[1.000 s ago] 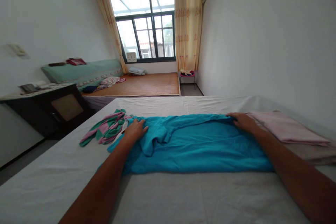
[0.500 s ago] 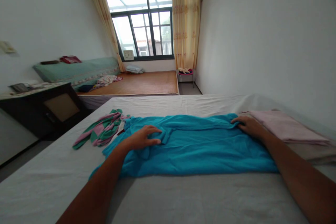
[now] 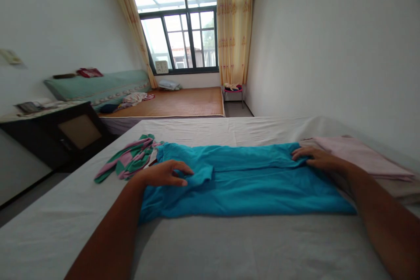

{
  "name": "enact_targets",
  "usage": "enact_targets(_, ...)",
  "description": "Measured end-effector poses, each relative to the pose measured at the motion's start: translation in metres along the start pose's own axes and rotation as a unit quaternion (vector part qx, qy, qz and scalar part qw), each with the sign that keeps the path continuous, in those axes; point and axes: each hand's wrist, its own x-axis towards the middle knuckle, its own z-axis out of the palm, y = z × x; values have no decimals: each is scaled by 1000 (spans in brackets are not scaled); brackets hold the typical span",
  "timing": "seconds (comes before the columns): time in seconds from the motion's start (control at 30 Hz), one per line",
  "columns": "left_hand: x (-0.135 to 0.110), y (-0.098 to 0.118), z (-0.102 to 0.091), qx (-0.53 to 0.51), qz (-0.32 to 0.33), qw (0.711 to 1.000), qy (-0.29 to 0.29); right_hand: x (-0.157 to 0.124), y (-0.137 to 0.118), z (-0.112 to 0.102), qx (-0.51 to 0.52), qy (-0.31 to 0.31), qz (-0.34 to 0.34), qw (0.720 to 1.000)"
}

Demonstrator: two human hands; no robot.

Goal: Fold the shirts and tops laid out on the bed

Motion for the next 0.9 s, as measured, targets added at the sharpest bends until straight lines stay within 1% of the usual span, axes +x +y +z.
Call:
enact_targets(0.03,-2,-1,0,-6,-8,1000,-5,-1,-2,-4,4,-20,-11,1000)
enact_targets(0.07,-3,-3,-1,-7,-23,999,21,-1,-4,-7,10,-28,-21,999)
enact_targets(0.1,-3,-7,-2,-4,-44,997,70,0,-7,-8,13,-20,-24,999)
enact_targets(0.17,-3,-18,-5,16,-89,979,181,6,-15,-5,3,47,2,999)
enact_targets(0.2,-3,-25,-5,35,-105,968,224,10,-22,1,-1,80,17,997)
enact_targets(0.23,-1,-33,-5,59,-112,960,251,14,-31,9,-3,99,27,995)
enact_targets(0.27,0,-42,-3,89,-109,956,257,18,-41,20,-1,104,27,994)
enact_targets(0.3,2,-52,0,124,-104,955,247,22,-53,33,3,92,14,996)
enact_targets(0.37,7,-71,8,190,-113,954,201,27,-79,58,13,39,-44,998)
enact_targets(0.4,9,-81,12,219,-130,950,182,29,-90,69,10,7,-78,997)
enact_targets(0.47,14,-95,19,264,-180,931,177,31,-109,83,0,-40,-123,992)
enact_targets(0.53,17,-104,22,289,-216,912,192,33,-125,87,-11,-67,-131,989)
enact_targets(0.63,21,-106,23,304,-228,902,204,42,-153,89,-9,-66,-131,989)
enact_targets(0.7,22,-104,23,304,-220,904,207,51,-179,96,-7,-46,-163,985)
enact_targets(0.77,19,-100,19,291,-211,909,210,59,-209,112,-24,-41,-204,978)
enact_targets(0.8,15,-98,16,279,-210,912,213,62,-223,122,-36,-49,-217,974)
enact_targets(0.87,2,-93,7,255,-220,913,229,64,-246,144,-52,-92,-239,965)
enact_targets(0.9,-6,-90,2,248,-238,907,244,64,-253,155,-58,-117,-249,960)
